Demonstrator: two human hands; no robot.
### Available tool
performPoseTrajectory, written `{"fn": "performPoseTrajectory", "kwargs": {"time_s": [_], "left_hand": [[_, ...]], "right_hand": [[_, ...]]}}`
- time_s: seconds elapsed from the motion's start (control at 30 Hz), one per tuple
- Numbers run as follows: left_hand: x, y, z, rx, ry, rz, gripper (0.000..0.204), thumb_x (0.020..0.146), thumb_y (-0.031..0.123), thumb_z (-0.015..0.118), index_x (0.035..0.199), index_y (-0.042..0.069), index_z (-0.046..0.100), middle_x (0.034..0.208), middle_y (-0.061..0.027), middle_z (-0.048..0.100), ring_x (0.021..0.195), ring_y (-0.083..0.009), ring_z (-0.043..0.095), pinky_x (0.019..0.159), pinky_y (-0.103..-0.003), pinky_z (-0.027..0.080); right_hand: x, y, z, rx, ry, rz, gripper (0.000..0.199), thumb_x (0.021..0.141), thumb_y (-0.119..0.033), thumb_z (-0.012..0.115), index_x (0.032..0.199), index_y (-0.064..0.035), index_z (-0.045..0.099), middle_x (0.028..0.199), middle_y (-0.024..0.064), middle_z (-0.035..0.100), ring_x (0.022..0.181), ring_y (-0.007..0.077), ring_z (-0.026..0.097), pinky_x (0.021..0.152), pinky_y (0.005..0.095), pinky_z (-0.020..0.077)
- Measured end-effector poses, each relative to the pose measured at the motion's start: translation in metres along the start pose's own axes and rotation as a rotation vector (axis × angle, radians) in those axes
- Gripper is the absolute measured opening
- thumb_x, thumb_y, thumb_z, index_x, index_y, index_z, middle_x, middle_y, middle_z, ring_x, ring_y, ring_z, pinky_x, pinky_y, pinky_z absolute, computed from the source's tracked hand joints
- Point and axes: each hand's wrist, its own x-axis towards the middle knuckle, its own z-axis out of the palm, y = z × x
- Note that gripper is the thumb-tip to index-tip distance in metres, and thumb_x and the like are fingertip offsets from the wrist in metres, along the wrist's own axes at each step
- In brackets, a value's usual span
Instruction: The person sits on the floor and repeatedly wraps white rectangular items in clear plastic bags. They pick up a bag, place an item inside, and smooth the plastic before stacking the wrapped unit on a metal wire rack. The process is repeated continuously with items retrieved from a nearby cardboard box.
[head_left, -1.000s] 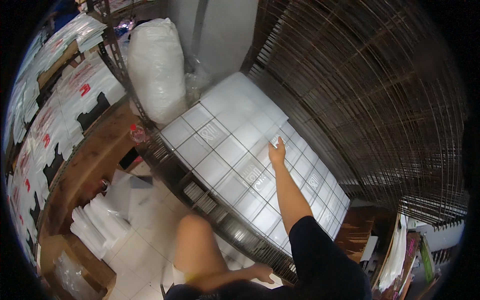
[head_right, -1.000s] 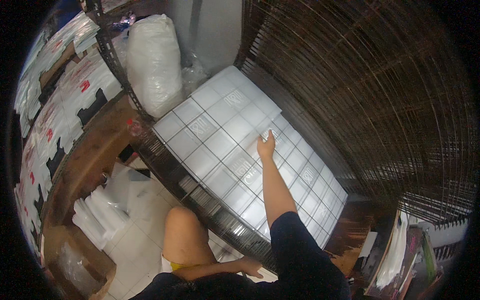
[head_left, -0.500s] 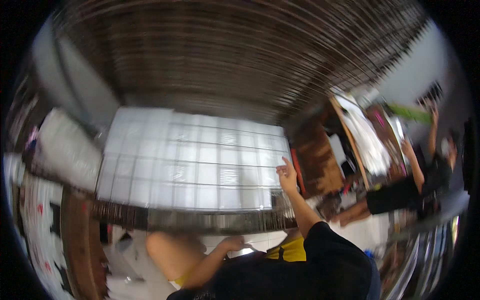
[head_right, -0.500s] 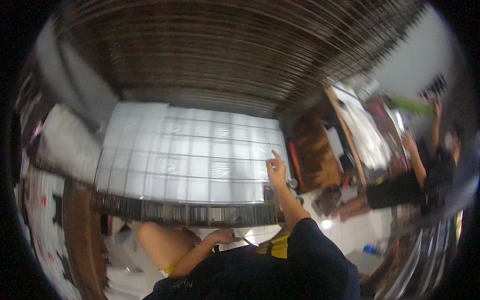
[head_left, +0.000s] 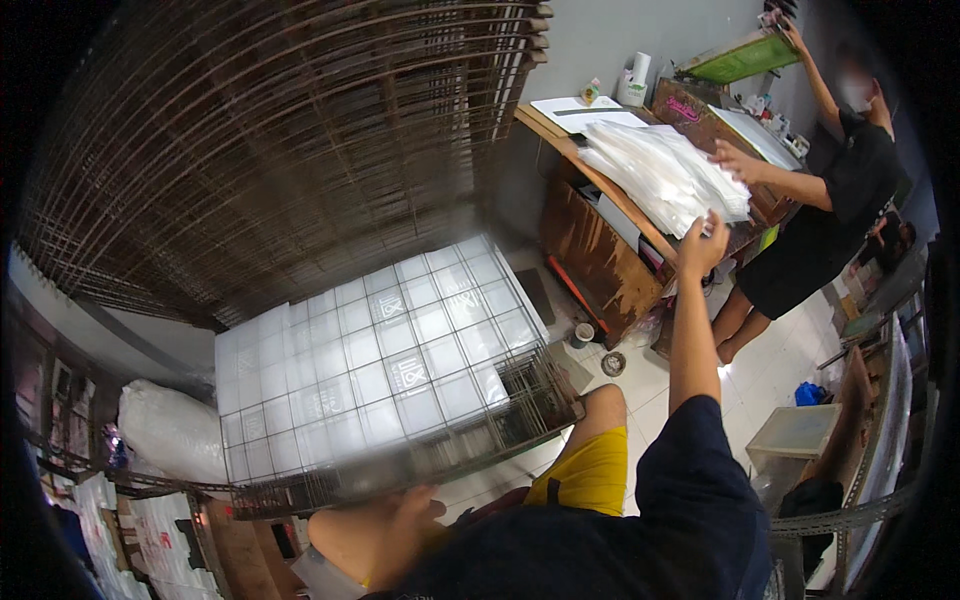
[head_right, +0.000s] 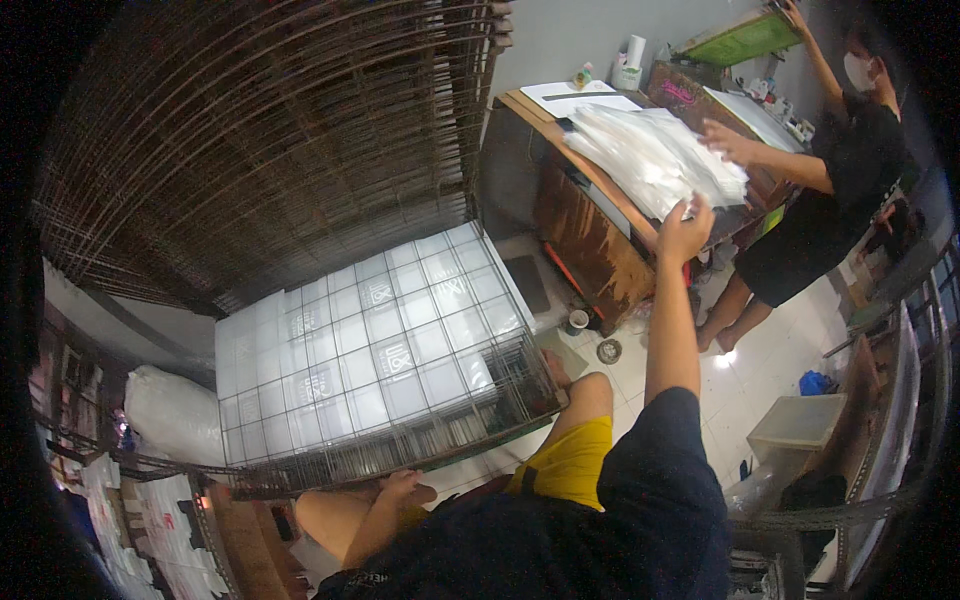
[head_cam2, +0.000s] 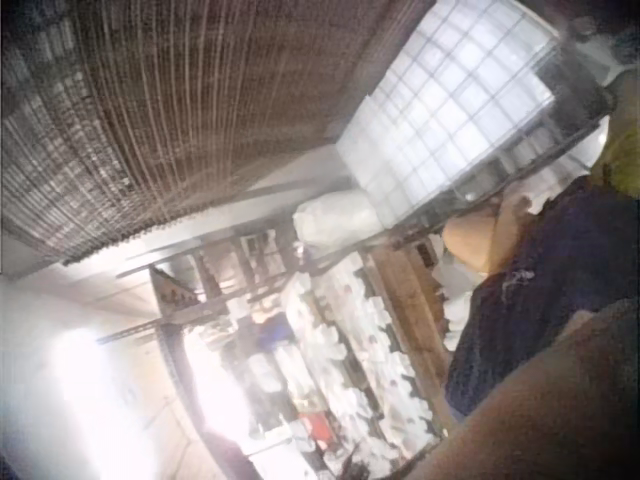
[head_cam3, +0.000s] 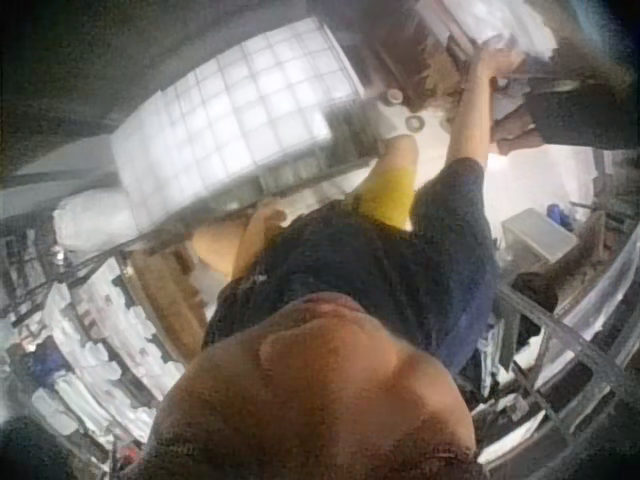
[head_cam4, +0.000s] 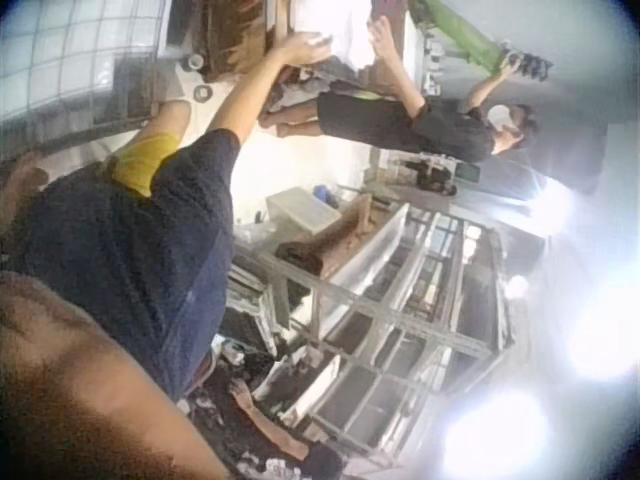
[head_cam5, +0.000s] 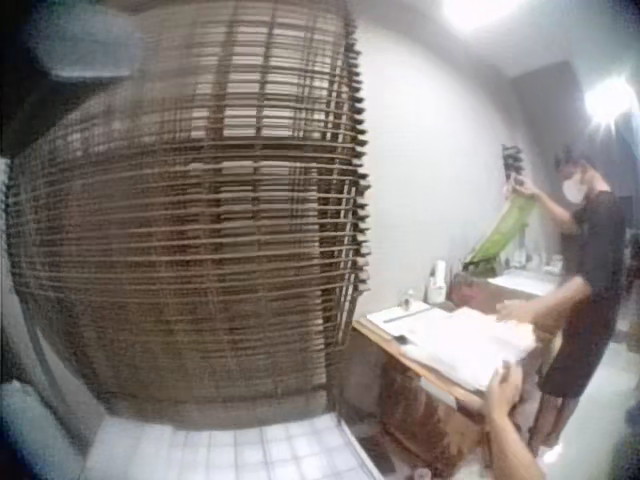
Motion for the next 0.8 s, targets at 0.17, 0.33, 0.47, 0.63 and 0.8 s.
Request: {"fn": "performPoseTrajectory", "kwargs": {"time_s": [0.17, 0.33, 0.47, 0.63, 0.8], "left_hand": [[-0.035, 0.001, -0.019, 0.128, 0.119, 0.105, 0.045, 0.081, 0.039, 0.066, 0.106, 0.003, 0.061, 0.094, -0.011, 0.064, 0.082, -0.0185, 0.06, 0.068, -0.032, 0.05], [-0.06, -0.006, -0.017, 0.024, 0.276, 0.184, 0.044, 0.081, 0.037, 0.066, 0.11, 0.004, 0.059, 0.094, -0.0104, 0.064, 0.086, -0.0179, 0.06, 0.071, -0.031, 0.049], [-0.116, 0.069, -0.002, 0.009, 0.22, 0.24, 0.048, 0.081, 0.036, 0.066, 0.112, 0.0, 0.056, 0.094, -0.0113, 0.064, 0.088, -0.0189, 0.06, 0.074, -0.032, 0.049], [-0.114, 0.096, -0.009, 0.062, 0.15, 0.388, 0.052, 0.082, 0.037, 0.065, 0.114, -0.002, 0.054, 0.093, -0.0152, 0.064, 0.087, -0.0216, 0.061, 0.076, -0.033, 0.049], [-0.131, 0.164, -0.018, 0.3, 0.142, 0.605, 0.054, 0.081, 0.038, 0.066, 0.118, 0.001, 0.052, 0.095, -0.0162, 0.062, 0.083, -0.022, 0.061, 0.075, -0.032, 0.049]], "right_hand": [[0.076, 0.038, 0.038, -0.247, -0.2, -0.042, 0.04, 0.074, -0.01, 0.056, 0.114, -0.0127, 0.058, 0.117, 0.013, 0.057, 0.105, 0.032, 0.053, 0.092, 0.0393, 0.0398], [0.095, 0.081, 0.066, -0.195, -0.697, 0.075, 0.035, 0.075, -0.01, 0.056, 0.109, -0.0154, 0.061, 0.109, 0.0157, 0.061, 0.102, 0.033, 0.058, 0.083, 0.0418, 0.0464], [0.096, 0.063, 0.047, -0.332, -0.617, 0.015, 0.026, 0.076, -0.013, 0.057, 0.101, -0.0135, 0.064, 0.101, 0.0141, 0.062, 0.095, 0.0332, 0.058, 0.079, 0.0415, 0.0471], [0.13, 0.014, 0.01, -0.491, -0.006, -0.355, 0.019, 0.078, -0.019, 0.06, 0.095, -0.025, 0.066, 0.091, 0.0067, 0.053, 0.083, 0.0274, 0.056, 0.067, 0.0422, 0.0481], [0.171, -0.061, -0.033, -0.393, 0.146, -0.447, 0.021, 0.081, -0.029, 0.061, 0.1, -0.0345, 0.067, 0.077, -0.0009, 0.057, 0.062, 0.0209, 0.058, 0.052, 0.0373, 0.0465]]}}
